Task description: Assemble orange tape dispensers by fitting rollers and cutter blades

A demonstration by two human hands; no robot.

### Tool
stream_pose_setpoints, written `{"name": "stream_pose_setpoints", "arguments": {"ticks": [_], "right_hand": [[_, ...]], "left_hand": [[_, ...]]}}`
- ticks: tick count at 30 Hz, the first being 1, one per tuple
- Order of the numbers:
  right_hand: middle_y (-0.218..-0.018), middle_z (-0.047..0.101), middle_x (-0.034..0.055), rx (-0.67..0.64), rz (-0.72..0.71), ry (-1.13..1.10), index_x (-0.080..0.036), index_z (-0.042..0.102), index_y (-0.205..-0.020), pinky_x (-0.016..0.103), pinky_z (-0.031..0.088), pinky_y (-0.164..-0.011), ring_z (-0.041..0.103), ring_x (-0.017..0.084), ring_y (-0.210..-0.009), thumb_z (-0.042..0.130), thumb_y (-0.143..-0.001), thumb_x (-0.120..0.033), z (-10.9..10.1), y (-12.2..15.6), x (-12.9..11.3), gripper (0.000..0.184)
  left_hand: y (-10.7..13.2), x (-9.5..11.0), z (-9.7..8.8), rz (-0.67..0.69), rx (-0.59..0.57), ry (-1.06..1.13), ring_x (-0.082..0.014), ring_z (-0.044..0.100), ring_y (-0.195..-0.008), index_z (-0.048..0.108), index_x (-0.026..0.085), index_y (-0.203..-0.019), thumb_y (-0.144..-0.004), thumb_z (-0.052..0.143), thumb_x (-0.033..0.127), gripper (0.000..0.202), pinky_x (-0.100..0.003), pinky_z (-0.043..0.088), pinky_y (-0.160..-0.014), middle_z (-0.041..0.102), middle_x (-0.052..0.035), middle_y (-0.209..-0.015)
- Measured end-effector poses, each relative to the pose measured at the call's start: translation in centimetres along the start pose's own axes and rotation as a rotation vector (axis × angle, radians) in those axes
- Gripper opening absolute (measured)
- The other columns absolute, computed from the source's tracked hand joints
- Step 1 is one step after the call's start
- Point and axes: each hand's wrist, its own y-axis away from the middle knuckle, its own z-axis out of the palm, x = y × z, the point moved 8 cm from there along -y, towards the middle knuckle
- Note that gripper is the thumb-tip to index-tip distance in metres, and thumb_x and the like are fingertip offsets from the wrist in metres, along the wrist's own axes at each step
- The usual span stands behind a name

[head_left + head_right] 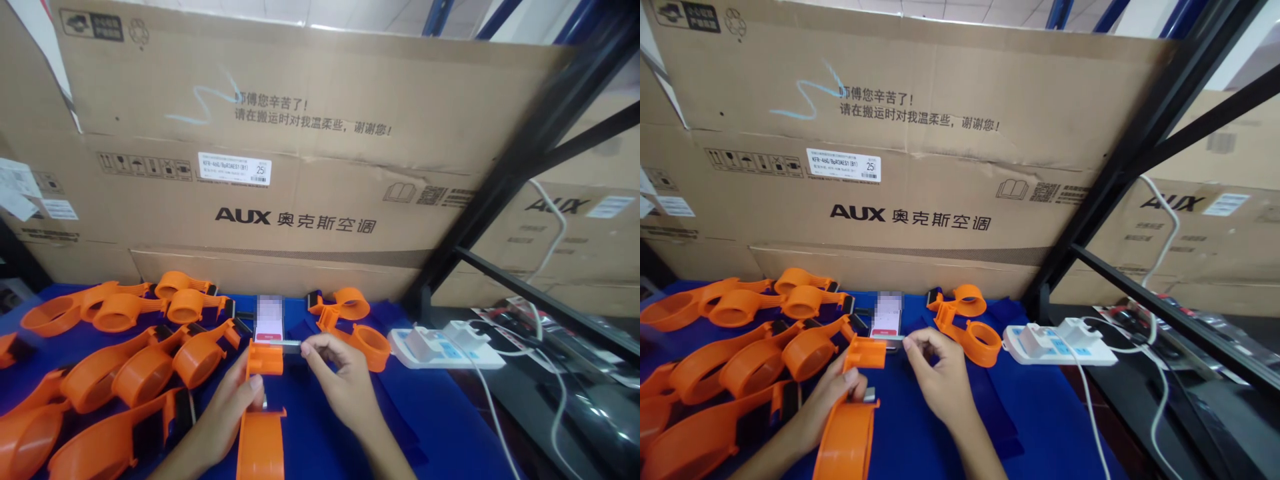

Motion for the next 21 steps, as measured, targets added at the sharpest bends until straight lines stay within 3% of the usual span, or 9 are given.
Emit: {"name": "stream_pose_setpoints", "arguments": {"ticks": [6,10,15,18,21], "right_hand": [[-0.071,0.068,0.0035,-0.047,0.036,-0.048,-0.019,0.071,-0.077,0.029,0.050,-0.064,0.063,0.019,-0.068,0.069,-0.093,-0.046,0.3,0.1,0.4,0.032],[-0.075,0.070,0.0038,-0.094,0.032,-0.084,-0.019,0.071,-0.077,0.029,0.051,-0.065,0.065,0.019,-0.070,0.069,-0.093,-0.045,0.9,0.3,0.2,0.031],[-0.072,0.067,0.0024,-0.154,0.007,-0.090,-0.019,0.071,-0.075,0.027,0.049,-0.062,0.061,0.017,-0.066,0.069,-0.094,-0.044,1.9,0.5,0.0,0.032],[-0.070,0.063,0.0012,-0.175,-0.017,-0.072,-0.019,0.073,-0.076,0.027,0.047,-0.060,0.057,0.015,-0.062,0.067,-0.096,-0.042,2.4,0.6,-0.3,0.030],[-0.071,0.062,0.0009,-0.192,-0.048,-0.043,-0.020,0.076,-0.084,0.027,0.046,-0.059,0.055,0.015,-0.062,0.064,-0.098,-0.039,2.6,0.8,-0.7,0.027]], "left_hand": [[-0.5,-1.7,-1.4,-0.015,0.033,-0.034,-0.0134,0.044,-0.062,0.063,0.019,-0.105,-0.092,0.065,0.056,0.039,-0.026,0.039,-0.061,0.051,0.0036,-0.068],[-1.1,-3.2,-2.1,-0.063,0.037,-0.009,-0.0139,0.044,-0.058,0.063,0.019,-0.091,-0.087,0.067,0.061,0.042,-0.027,0.038,-0.059,0.051,0.0040,-0.061],[-0.9,-2.8,-1.7,-0.080,-0.001,-0.075,-0.0138,0.043,-0.055,0.065,0.018,-0.081,-0.089,0.067,0.058,0.041,-0.027,0.033,-0.055,0.051,0.0022,-0.059],[-0.8,-2.5,-1.4,-0.089,-0.019,-0.094,-0.0135,0.041,-0.055,0.067,0.019,-0.082,-0.089,0.068,0.055,0.037,-0.027,0.032,-0.054,0.051,0.0026,-0.058],[-1.0,-2.9,-1.5,-0.095,0.005,-0.074,-0.0134,0.042,-0.054,0.070,0.018,-0.095,-0.088,0.069,0.055,0.037,-0.027,0.034,-0.054,0.052,0.0033,-0.058]]}}
